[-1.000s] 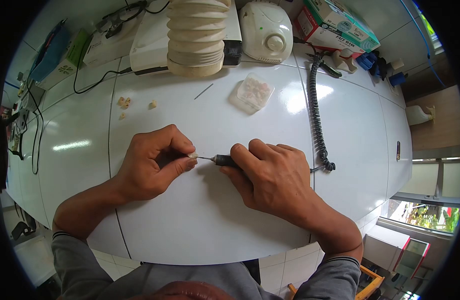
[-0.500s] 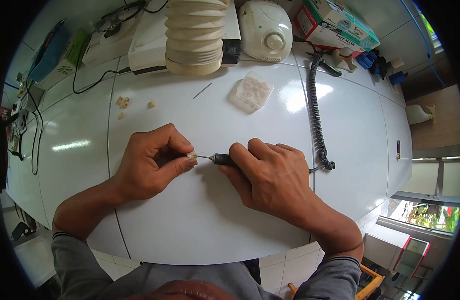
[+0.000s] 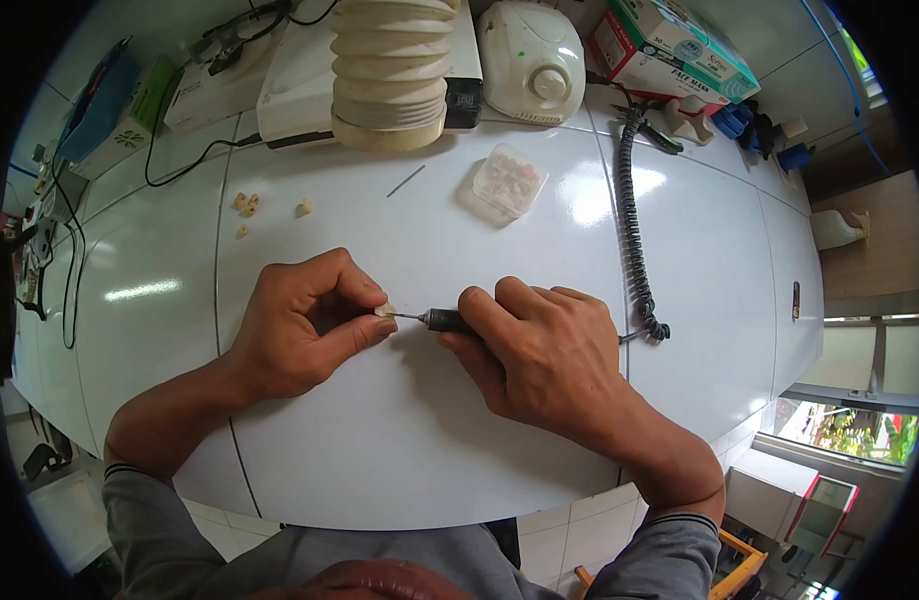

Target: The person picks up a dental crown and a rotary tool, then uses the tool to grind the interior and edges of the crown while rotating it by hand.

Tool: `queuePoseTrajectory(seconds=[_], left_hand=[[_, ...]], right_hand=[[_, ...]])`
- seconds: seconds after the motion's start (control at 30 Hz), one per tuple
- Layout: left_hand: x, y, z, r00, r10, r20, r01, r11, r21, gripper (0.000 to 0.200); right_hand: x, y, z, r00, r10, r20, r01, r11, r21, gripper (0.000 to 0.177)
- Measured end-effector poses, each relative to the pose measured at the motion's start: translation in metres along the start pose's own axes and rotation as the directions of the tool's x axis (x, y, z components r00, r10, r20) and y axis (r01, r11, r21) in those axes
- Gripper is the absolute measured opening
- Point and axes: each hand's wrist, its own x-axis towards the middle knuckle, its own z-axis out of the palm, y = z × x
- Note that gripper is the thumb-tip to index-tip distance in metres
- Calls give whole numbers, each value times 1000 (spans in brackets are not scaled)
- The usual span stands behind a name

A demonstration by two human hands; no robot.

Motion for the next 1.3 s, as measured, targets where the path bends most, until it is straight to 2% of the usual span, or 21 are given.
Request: queuePoseTrajectory(seconds=[0.3,0.9,1.3], left_hand=[[0,3,-1,1000,5,1,-5,999,44,18],[0,0,0,997,76,-5,-75,997,26,13],[0,0,0,998,69,-10,-68,997,27,13]], right_hand=[[0,-1,0,1000,-2,-4,2,1000,6,26],[0,-1,0,1000,19,-5,-19,1000,4,27],[-1,-2,0,1000,18,2,-18,1000,-7,26]])
